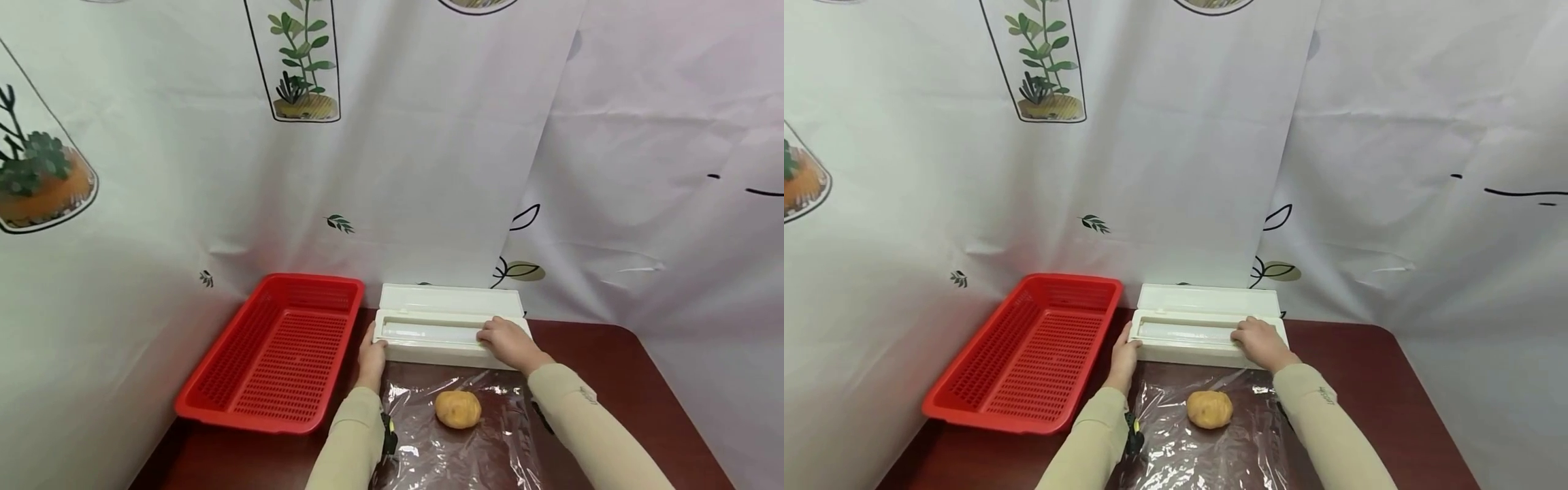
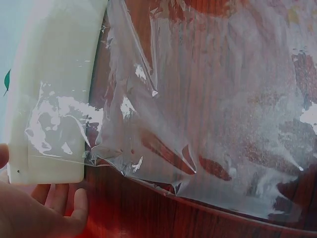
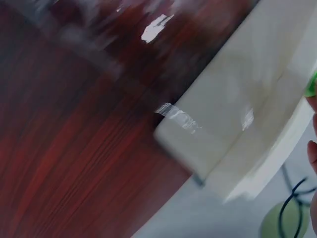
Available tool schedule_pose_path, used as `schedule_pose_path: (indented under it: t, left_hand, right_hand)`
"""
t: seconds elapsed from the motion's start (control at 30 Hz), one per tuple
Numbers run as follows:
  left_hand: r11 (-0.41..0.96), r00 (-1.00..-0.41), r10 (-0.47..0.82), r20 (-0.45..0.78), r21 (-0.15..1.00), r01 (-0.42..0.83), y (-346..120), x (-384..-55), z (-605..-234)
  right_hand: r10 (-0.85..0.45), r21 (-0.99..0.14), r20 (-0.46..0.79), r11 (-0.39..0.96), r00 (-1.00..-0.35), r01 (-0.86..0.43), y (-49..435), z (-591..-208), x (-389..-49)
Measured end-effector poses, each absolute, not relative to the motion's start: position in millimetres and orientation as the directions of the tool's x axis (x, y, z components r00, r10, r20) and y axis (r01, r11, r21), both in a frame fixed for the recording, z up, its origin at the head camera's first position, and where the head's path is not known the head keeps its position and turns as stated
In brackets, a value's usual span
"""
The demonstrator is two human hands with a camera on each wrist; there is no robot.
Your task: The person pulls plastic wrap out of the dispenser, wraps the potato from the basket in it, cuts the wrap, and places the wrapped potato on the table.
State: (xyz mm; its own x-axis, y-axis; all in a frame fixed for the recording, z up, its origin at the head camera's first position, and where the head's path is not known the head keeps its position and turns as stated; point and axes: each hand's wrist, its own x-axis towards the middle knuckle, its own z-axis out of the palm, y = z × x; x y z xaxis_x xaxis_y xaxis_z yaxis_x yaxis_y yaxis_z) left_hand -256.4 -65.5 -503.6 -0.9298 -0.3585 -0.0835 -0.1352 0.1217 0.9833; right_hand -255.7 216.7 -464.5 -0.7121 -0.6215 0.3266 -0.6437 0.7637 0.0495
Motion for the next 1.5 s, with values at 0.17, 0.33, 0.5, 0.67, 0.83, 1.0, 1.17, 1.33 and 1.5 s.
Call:
schedule_pose_path:
  t: [0.17, 0.33, 0.5, 0.67, 0.83, 1.0, 1.17, 1.33, 1.5]
  left_hand:
    - [0.119, -0.927, -0.364, -0.086, 0.983, -0.138, -69, -258, -503]
    - [0.123, -0.935, -0.344, -0.089, 0.983, -0.138, -66, -257, -505]
    - [0.148, -0.933, -0.352, -0.082, 0.979, -0.142, -64, -258, -505]
    - [0.162, -0.935, -0.345, -0.078, 0.977, -0.141, -61, -258, -503]
    - [0.162, -0.927, -0.364, -0.088, 0.974, -0.156, -63, -258, -503]
    - [0.165, -0.93, -0.353, -0.1, 0.972, -0.167, -63, -258, -504]
    - [0.126, -0.936, -0.333, -0.118, 0.978, -0.168, -62, -256, -503]
    - [0.025, -0.96, -0.254, -0.122, 0.991, -0.132, -70, -256, -503]
    - [-0.014, -0.965, -0.174, -0.197, 0.98, -0.198, -81, -251, -508]
  right_hand:
    - [-0.62, 0.081, 0.341, 0.768, -0.706, -0.635, 231, -469, -255]
    - [-0.631, 0.098, 0.345, 0.76, -0.695, -0.642, 239, -469, -252]
    - [-0.647, 0.115, 0.344, 0.748, -0.68, -0.654, 246, -471, -252]
    - [-0.647, 0.136, 0.379, 0.746, -0.662, -0.652, 266, -471, -249]
    - [-0.62, 0.145, 0.426, 0.766, -0.659, -0.626, 294, -473, -242]
    - [-0.603, 0.143, 0.428, 0.781, -0.673, -0.608, 304, -475, -238]
    - [-0.525, 0.086, 0.463, 0.828, -0.714, -0.554, 305, -478, -233]
    - [-0.278, -0.235, 0.45, 0.88, -0.849, -0.413, 298, -486, -228]
    - [-0.036, -0.518, 0.365, 0.823, -0.93, -0.235, 294, -491, -220]
